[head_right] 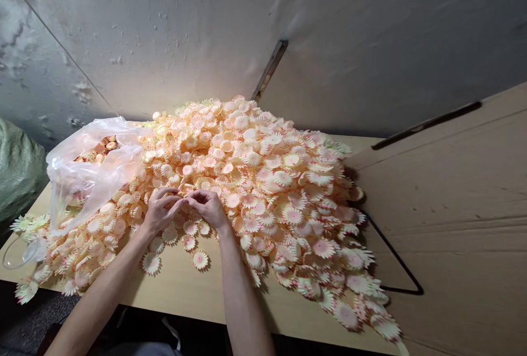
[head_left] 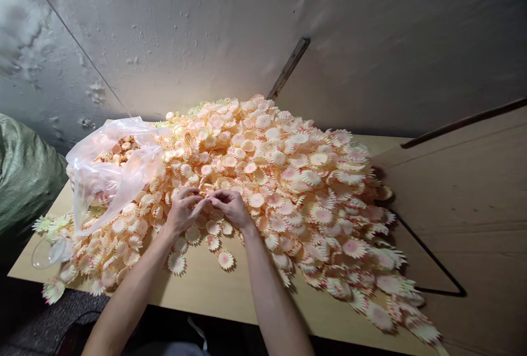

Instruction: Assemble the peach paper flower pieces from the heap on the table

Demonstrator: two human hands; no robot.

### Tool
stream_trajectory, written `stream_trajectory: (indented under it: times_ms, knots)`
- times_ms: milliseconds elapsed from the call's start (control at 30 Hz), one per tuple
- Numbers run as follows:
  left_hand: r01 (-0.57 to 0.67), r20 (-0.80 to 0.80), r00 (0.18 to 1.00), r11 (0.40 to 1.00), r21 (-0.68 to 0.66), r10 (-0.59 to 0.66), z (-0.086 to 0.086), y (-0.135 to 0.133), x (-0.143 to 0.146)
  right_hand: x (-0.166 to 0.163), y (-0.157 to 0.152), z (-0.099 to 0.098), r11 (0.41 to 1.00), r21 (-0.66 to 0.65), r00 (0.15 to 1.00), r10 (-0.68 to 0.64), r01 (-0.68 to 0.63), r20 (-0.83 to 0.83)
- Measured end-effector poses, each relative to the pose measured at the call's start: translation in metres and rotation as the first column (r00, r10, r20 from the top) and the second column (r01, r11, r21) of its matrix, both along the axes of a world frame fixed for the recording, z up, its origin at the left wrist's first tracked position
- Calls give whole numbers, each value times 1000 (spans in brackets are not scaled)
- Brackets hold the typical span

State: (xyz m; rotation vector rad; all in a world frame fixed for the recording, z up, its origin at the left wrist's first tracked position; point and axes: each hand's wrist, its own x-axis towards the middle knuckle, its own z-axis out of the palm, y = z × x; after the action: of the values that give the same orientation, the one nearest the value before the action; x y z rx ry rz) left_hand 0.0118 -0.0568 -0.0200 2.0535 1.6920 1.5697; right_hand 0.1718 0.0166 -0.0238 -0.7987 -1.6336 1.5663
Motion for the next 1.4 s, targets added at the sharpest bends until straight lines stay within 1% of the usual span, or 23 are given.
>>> stream_trajectory:
  times_ms: [233, 467, 733, 1033, 1400]
  knots:
    - [16, -33, 999, 999, 28, -15, -3, 3, 1, -1, 1, -5, 999, -25, 999, -32, 32, -13]
    - [-6, -30, 1000, 1000, 21, 7, -6, 4, 1, -2, -1, 1, 999, -13, 999, -35, 35, 17]
    - [-20, -39, 999, 998, 62, 22, -9, 6, -1, -4, -3, 3, 999, 14, 999, -45, 45, 15]
    - [-28, -31, 999, 996, 90, 31, -9, 5, -3, -3, -3, 3, 999, 26, 999, -32, 32, 29]
    - [-16, -26, 999, 997, 72, 18, -11, 6, -4, -2, -2, 1, 999, 45, 999, -11, 9, 45]
